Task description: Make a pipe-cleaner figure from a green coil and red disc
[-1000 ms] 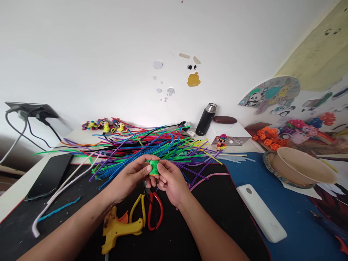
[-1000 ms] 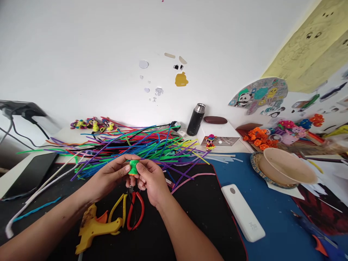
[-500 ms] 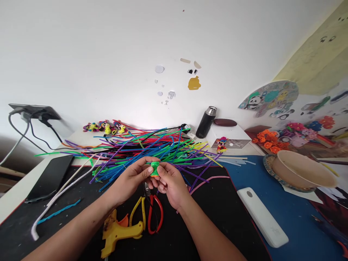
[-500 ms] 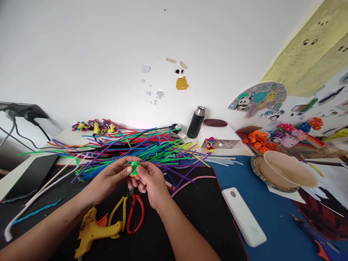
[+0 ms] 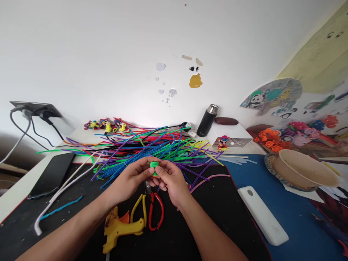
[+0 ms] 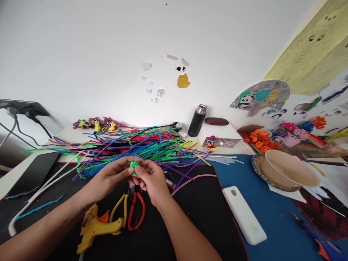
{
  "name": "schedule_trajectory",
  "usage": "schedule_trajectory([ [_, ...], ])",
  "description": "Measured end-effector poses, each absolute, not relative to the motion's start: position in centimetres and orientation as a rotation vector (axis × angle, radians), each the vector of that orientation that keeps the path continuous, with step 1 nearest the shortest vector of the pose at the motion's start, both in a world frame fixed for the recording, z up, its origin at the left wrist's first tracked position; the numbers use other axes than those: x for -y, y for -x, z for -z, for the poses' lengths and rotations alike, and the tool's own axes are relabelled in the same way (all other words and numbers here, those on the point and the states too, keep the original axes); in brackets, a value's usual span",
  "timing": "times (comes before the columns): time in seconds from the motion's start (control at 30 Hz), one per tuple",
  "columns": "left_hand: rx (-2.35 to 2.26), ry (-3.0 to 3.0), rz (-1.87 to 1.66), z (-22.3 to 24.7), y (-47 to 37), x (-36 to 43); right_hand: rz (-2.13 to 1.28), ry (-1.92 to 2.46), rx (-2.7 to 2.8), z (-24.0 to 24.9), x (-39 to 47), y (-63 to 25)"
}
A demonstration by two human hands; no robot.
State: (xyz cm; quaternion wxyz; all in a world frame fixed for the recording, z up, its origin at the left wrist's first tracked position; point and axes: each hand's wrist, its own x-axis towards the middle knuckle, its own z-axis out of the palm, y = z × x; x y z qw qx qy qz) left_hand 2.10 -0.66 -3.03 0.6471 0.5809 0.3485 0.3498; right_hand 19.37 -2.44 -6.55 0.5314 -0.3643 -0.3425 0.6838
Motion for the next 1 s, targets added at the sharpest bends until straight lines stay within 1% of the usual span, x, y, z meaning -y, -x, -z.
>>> schedule_trajectory([
  [0.27,-0.812,-1.242,-0.781,2.4,-2.6,0.9,-1.607,0.886,0.854,6.7,2.3,-19.5],
  [0.5,-0.825,-1.253,-0.841,2.9,-2.9,0.9,-1.598,0.893,0.867,6.7,2.3,-19.5],
  [0.73,-0.807,-1.123,-0.873,3.5,-3.2,0.8,-1.618,0.903,0.848,6.9,2.1,-19.5],
  [1.0,-0.817,-1.106,-0.844,3.0,-3.1,0.9,-1.607,0.909,0.867,7.1,2.1,-19.5],
])
